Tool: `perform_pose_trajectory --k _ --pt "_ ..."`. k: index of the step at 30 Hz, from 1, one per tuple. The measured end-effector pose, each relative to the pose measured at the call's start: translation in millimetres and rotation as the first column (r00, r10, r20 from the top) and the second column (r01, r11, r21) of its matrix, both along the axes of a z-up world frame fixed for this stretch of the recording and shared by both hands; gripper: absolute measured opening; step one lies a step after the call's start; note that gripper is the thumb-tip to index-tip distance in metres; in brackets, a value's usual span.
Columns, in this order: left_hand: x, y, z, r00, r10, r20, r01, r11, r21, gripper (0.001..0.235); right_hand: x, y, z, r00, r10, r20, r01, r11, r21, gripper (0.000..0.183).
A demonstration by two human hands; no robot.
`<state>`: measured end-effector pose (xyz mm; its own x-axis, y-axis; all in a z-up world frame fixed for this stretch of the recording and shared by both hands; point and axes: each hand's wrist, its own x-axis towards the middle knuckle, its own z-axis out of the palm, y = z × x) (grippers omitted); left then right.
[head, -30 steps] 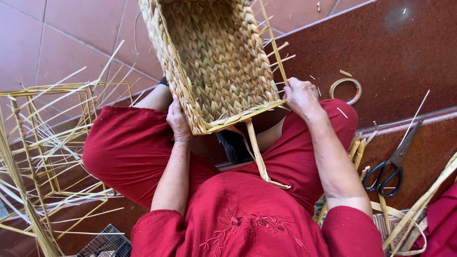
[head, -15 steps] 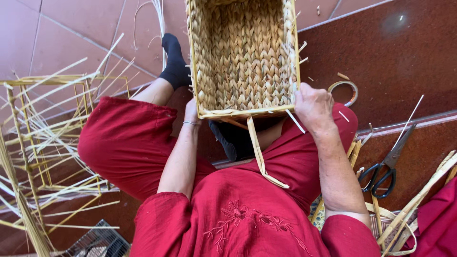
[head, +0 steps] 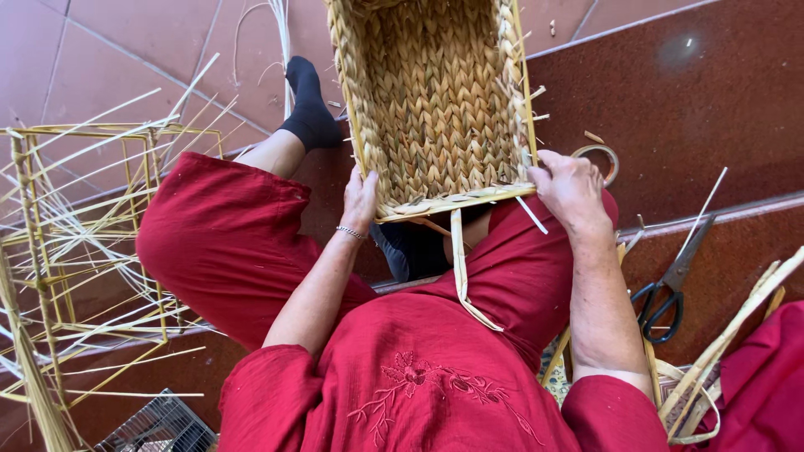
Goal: The person weaves a rectangular basket using dried palm leaves, trimming excess strands with scissors and inserting new leaves to continue the weave. The person sits cross-legged on a tiled floor, manipulating the basket and tools with both hands.
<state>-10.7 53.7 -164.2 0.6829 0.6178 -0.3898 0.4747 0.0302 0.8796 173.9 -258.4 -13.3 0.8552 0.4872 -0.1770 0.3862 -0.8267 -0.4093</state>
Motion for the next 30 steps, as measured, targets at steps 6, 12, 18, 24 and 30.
perform_pose_trajectory --k 6,12,18,24,30 --pt "-17.4 9.3 -14.5 0.993 -0.095 -0.063 0.103 0.984 0.145 0.040 -55.6 -89.1 -1.3 0.950 -0.300 0.086 0.220 0.840 0.495 0.018" --pt "-4.1 11.9 3.8 0.992 -0.119 -0.046 0.125 0.980 0.153 0.036 -129.3 -238.0 -38.6 0.784 -0.541 0.305 0.519 0.840 0.158 0.014" --pt "-13.7 8.9 9.2 0.986 -0.143 -0.080 0.148 0.988 0.052 0.034 -213.6 -301.2 -113.1 0.749 -0.554 0.364 0.616 0.784 -0.074 0.029" --pt "-26.7 3.5 17.7 0.964 -0.265 0.024 0.264 0.964 0.034 0.041 -232.6 -281.7 -114.9 0.742 -0.416 0.526 0.572 0.801 -0.174 0.029" --pt "-18.4 21.9 73.4 0.944 -0.329 -0.031 0.327 0.943 -0.054 0.047 -202.4 -271.6 -94.3 0.828 -0.498 0.257 0.553 0.800 -0.231 0.051"
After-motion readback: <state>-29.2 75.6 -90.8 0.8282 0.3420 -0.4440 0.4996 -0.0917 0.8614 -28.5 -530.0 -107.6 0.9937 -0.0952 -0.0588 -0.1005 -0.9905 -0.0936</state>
